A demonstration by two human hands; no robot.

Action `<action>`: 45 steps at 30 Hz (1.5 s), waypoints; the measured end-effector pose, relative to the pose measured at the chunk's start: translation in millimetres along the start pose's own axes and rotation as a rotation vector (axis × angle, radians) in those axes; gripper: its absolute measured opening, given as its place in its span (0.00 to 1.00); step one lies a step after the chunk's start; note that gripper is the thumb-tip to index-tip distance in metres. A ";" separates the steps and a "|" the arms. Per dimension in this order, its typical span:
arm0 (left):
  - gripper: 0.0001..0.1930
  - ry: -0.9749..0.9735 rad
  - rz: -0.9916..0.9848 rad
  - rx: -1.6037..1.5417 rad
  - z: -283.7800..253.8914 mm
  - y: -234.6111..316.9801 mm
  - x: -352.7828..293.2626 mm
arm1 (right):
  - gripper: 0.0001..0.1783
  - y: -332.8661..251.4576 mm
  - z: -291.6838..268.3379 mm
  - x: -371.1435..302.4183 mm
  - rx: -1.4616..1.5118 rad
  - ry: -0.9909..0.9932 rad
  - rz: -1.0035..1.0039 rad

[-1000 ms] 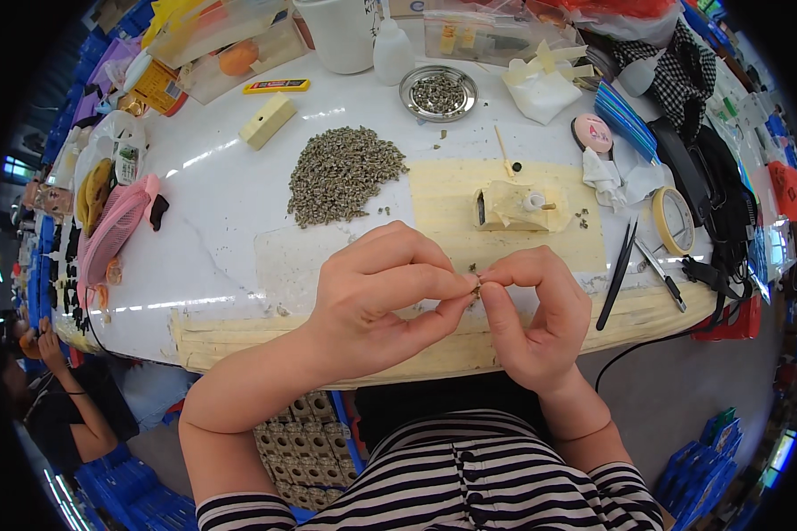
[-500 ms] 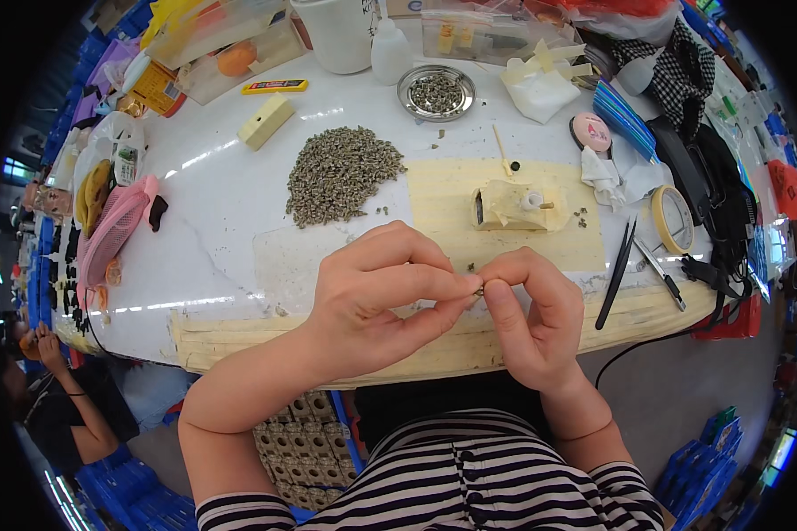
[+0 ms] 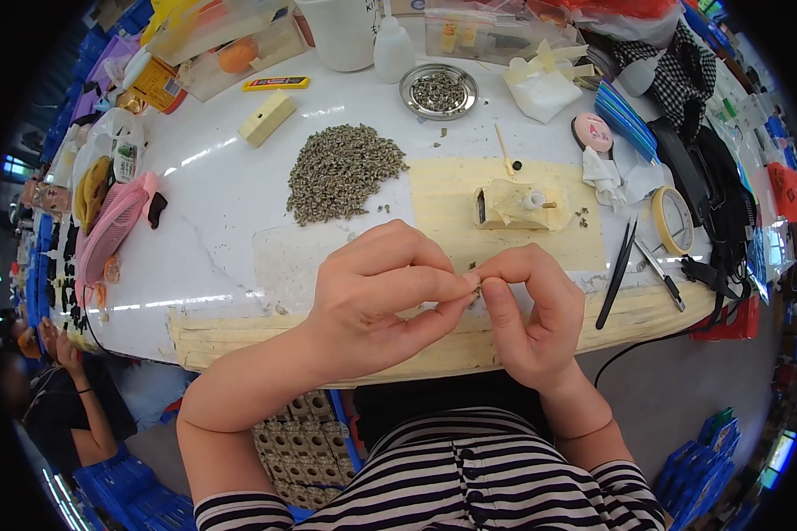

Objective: The person assembles a small wooden toy by hand, picking up small metal components from a pile and inserting them into holes in the toy's frame.

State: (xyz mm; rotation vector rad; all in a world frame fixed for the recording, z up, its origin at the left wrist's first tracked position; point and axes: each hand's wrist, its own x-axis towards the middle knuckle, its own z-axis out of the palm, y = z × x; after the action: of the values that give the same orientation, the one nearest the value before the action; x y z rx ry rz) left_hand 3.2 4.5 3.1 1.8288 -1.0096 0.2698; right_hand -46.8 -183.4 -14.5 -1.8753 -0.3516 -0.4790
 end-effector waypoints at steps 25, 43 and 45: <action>0.13 0.003 -0.037 -0.046 1.2 0.2 -0.2 | 0.01 -1.0 -0.5 -0.4 -0.013 -0.025 0.014; 0.14 0.025 -0.007 0.009 1.6 -1.3 -0.3 | 0.06 -1.4 -3.0 -0.2 -0.008 0.006 0.003; 0.14 0.022 0.001 0.013 1.9 -1.1 0.0 | 0.05 -1.3 -3.5 -0.6 0.022 -0.011 0.038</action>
State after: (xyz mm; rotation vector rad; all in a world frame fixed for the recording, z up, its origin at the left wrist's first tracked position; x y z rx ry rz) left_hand 3.6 3.0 1.5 1.8334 -0.9954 0.2968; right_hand -48.4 -186.2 -12.7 -1.8607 -0.3265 -0.4372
